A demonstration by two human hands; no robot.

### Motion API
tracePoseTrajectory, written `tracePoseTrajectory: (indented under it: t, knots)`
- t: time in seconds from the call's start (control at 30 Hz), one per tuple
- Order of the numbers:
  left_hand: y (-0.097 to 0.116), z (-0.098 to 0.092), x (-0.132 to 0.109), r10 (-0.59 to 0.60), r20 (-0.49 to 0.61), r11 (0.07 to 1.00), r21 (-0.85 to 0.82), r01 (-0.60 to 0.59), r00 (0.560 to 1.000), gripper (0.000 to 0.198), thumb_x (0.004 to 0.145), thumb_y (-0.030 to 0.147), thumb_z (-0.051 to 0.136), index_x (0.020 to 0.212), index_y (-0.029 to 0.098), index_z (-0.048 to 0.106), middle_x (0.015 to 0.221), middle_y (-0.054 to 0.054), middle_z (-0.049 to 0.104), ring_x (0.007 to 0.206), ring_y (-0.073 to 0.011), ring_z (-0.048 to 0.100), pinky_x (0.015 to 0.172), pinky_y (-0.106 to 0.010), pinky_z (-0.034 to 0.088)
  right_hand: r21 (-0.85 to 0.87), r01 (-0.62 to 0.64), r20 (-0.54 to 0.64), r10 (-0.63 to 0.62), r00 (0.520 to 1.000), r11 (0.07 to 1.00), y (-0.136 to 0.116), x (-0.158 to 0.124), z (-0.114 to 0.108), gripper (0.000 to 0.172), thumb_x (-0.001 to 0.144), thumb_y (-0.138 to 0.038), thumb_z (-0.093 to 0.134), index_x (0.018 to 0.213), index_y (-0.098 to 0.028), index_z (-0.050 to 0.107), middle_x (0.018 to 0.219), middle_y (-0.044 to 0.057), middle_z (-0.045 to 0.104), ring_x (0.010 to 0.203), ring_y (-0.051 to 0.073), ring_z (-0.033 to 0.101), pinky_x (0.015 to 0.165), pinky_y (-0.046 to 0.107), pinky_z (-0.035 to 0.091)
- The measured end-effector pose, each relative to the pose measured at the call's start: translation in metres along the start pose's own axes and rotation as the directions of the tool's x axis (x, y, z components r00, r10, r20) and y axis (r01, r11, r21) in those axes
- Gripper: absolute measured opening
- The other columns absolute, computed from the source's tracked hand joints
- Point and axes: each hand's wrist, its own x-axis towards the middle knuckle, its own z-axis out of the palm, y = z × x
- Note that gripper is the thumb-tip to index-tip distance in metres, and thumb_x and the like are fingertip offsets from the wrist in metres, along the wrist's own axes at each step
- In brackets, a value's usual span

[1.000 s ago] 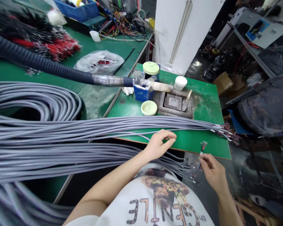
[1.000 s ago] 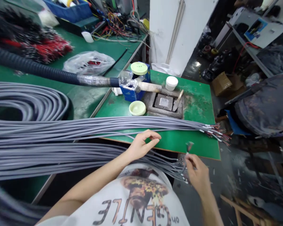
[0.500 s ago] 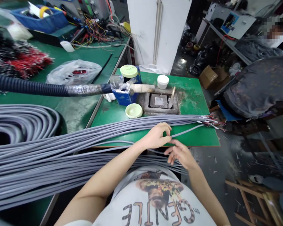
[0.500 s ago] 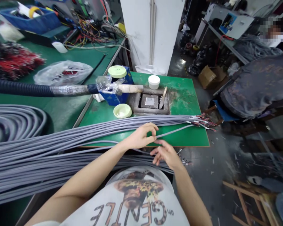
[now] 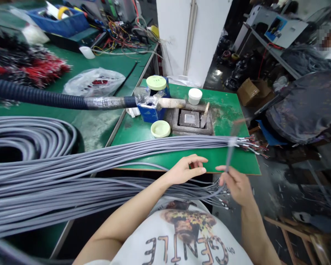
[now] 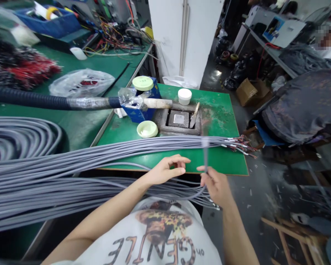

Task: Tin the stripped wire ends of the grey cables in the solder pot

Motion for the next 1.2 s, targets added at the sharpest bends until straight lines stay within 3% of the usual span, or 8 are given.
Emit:
tracePoseTrajectory:
  t: [0.1,0.23,0.47,0.67,0.83,1.0,1.13,1.2]
  knots:
    - [0.005,-0.002,-0.006,-0.091,-0.159,0.961,-0.272,0.045,0.983,0.035,0.076,0.040,0.068,0.101,0.015,0.070,0.069,0.000,0.059,0.060,-0.0091,0.048,0.060,-0.023,0.039,-0.235,0.045,0.344,0.040,0.938,0.971,-0.004,-0.004,0.020,0.027,0.093,-0.029,0.043,0.110,-0.018,0.062,0.062,-0.001,0.062,0.060,0.013,0.058,0.061,0.024,0.042]
    - [0.004,-0.005,-0.011,-0.212,-0.314,0.893,-0.448,0.052,0.925,0.027,0.070,0.039,0.074,0.079,0.013,0.072,0.070,-0.002,0.064,0.060,-0.0086,0.050,0.059,-0.022,0.040,-0.301,0.062,0.423,0.075,0.903,0.952,-0.006,0.002,0.030,0.027,0.095,-0.030,0.040,0.105,-0.019,0.062,0.064,-0.001,0.062,0.064,0.014,0.059,0.065,0.024,0.041]
    - [-0.001,0.012,-0.012,-0.208,-0.194,0.819,-0.571,0.062,0.959,0.028,0.068,0.037,0.076,0.077,0.011,0.070,0.064,-0.001,0.064,0.060,-0.0102,0.056,0.063,-0.024,0.044,-0.249,0.098,0.323,-0.013,0.946,0.963,-0.018,0.025,0.038,0.034,0.093,-0.034,0.044,0.064,-0.018,0.054,0.060,-0.001,0.057,0.059,0.011,0.053,0.061,0.023,0.036]
    - [-0.002,0.001,-0.013,-0.197,-0.424,0.801,-0.589,-0.104,0.884,0.025,0.065,0.032,0.079,0.072,0.013,0.065,0.073,0.000,0.063,0.058,-0.0058,0.050,0.056,-0.019,0.039,-0.209,0.055,0.282,0.006,0.959,0.976,-0.019,0.027,0.048,0.029,0.093,-0.034,0.043,0.073,-0.019,0.058,0.050,-0.004,0.049,0.048,0.010,0.046,0.053,0.022,0.034]
    - [-0.006,-0.006,-0.014,-0.191,-0.473,0.808,-0.573,-0.135,0.860,0.025,0.066,0.034,0.078,0.069,0.013,0.064,0.069,0.000,0.060,0.057,-0.0061,0.047,0.055,-0.019,0.039,-0.179,0.054,0.304,0.003,0.953,0.982,-0.022,0.029,0.047,0.028,0.091,-0.035,0.047,0.076,-0.018,0.063,0.048,-0.004,0.050,0.048,0.010,0.047,0.050,0.022,0.035]
    - [0.001,0.002,-0.017,-0.151,-0.353,0.805,-0.586,-0.093,0.923,0.026,0.066,0.035,0.078,0.070,0.013,0.065,0.068,-0.001,0.061,0.059,-0.0081,0.049,0.059,-0.022,0.042,0.141,-0.130,0.433,0.057,0.900,0.981,-0.020,0.037,0.044,0.032,0.089,-0.042,0.049,0.094,-0.016,0.067,0.053,-0.001,0.061,0.042,0.010,0.049,0.046,0.021,0.039]
    - [0.001,0.004,-0.021,-0.115,-0.305,0.788,-0.607,-0.100,0.945,0.026,0.067,0.035,0.077,0.073,0.013,0.065,0.064,0.000,0.057,0.057,-0.0086,0.049,0.057,-0.022,0.041,0.481,-0.410,0.648,0.001,0.761,0.775,-0.012,0.041,0.056,0.046,0.085,-0.053,0.049,0.094,-0.011,0.067,0.038,-0.001,0.055,0.027,0.009,0.037,0.036,0.022,0.032]
    - [-0.002,0.002,-0.023,-0.126,-0.383,0.784,-0.604,-0.145,0.915,0.026,0.067,0.034,0.078,0.075,0.014,0.063,0.063,0.002,0.055,0.055,-0.0075,0.048,0.054,-0.021,0.039,0.545,-0.402,0.582,0.014,0.813,0.736,-0.011,0.042,0.068,0.043,0.083,-0.051,0.053,0.090,-0.011,0.068,0.032,-0.004,0.047,0.025,0.007,0.032,0.036,0.021,0.030]
